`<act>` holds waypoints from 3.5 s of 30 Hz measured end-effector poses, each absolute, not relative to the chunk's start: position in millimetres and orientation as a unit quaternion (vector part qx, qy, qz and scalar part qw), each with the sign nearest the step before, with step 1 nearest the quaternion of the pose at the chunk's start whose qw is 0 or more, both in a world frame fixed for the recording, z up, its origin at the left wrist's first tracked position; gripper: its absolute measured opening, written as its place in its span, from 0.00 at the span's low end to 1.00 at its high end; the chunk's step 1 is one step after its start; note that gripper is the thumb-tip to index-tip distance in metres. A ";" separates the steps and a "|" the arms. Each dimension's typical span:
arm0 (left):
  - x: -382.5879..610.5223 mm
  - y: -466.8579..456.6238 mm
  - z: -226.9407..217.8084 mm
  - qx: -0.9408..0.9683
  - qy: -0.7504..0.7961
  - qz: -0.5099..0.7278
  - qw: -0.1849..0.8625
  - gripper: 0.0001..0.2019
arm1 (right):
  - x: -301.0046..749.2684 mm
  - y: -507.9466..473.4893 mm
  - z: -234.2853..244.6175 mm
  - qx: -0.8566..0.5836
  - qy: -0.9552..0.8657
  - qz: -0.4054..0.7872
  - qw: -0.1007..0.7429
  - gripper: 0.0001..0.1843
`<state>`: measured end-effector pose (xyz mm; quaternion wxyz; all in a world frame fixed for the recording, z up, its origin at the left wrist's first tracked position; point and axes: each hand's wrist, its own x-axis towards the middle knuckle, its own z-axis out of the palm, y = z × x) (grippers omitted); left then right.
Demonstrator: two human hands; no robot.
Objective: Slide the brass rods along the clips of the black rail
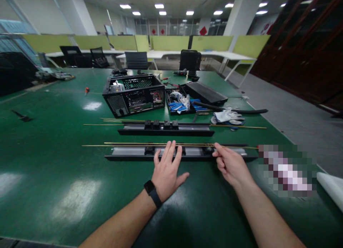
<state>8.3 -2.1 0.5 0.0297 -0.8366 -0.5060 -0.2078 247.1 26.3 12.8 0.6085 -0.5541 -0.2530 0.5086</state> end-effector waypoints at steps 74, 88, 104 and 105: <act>8.1 -1.6 0.4 -0.839 -0.499 -0.214 0.024 0.41 | 250.4 27.8 8.8 -0.563 -0.271 0.504 0.597 0.20; 6.4 -1.7 0.2 -0.839 -0.502 -0.207 0.025 0.41 | 250.3 27.6 12.6 -0.544 -0.228 0.504 0.631 0.18; 8.1 -1.8 0.5 -0.840 -0.499 -0.211 0.023 0.42 | 249.3 27.2 10.3 -0.557 -0.273 0.500 0.604 0.21; 8.0 -1.9 0.6 -0.840 -0.499 -0.210 0.023 0.42 | 249.2 27.4 11.1 -0.554 -0.267 0.502 0.608 0.20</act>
